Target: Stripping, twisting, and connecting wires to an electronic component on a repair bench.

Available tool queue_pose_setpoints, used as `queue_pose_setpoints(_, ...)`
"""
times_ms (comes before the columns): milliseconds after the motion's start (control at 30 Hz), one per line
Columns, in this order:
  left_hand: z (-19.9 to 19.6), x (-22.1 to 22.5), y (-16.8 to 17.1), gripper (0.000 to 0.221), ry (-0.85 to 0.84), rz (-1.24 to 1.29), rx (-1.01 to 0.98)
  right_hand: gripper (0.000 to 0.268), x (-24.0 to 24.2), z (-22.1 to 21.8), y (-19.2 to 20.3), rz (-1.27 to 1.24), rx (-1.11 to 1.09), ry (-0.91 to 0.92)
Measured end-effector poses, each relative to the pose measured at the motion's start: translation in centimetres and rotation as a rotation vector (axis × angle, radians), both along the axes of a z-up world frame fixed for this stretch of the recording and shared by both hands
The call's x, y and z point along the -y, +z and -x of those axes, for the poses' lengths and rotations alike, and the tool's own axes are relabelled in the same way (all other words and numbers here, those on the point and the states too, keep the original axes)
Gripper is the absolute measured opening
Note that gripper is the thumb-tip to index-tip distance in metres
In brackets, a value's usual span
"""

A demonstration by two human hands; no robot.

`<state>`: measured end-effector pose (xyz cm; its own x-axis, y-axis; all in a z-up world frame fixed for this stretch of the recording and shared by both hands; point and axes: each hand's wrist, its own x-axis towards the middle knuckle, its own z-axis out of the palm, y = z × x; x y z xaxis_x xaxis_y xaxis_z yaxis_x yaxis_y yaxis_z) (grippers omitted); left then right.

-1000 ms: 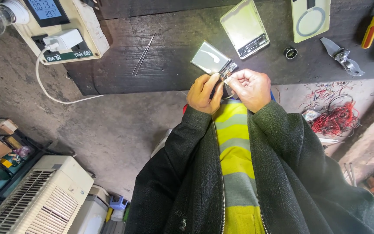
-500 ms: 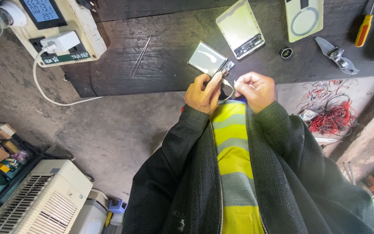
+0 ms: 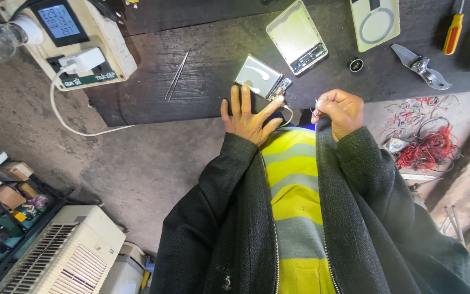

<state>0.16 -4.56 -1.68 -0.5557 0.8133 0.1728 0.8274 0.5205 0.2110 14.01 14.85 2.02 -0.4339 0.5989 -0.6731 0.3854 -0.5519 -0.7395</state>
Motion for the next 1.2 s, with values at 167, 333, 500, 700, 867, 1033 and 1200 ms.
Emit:
queue_pose_setpoints(167, -0.9, 0.1, -0.2, 0.052, 0.027, 0.079, 0.132, 0.009, 0.0, -0.2, 0.3, 0.029, -0.004, -0.019)
queue_pose_setpoints(333, -0.3, 0.0, 2.5, 0.059, 0.093, 0.309, 0.278, 0.009, 0.0, 1.3, 1.5, 0.0, 0.057, 0.079)
queue_pose_setpoints(500, 0.6, -1.0, 3.7, 0.059, 0.017, 0.575, 0.476, 0.014, -0.2, -0.3, 0.5, 0.016, 0.046, 0.076)
queue_pose_setpoints(700, 0.3, -0.5, 3.1, 0.057, 0.016, 0.546, 0.47, 0.01, -0.2, -0.6, 0.4, -0.004, 0.035, 0.101)
queue_pose_setpoints(867, -0.1, -0.2, 2.2, 0.057, 0.023, 0.513, 0.438, 0.009, -0.7, -0.9, 0.9, -0.023, 0.059, 0.066)
queue_pose_setpoints(1033, 0.8, -0.7, 3.6, 0.056, 0.014, 0.503, 0.64, 0.009, -1.4, -1.8, 0.7, -0.046, 0.057, 0.052)
queue_pose_setpoints(1200, -0.8, -0.2, 1.2, 0.058, 0.068, 0.392, 0.366, 0.006, -2.0, -2.1, -0.2, 0.017, -0.01, -0.197)
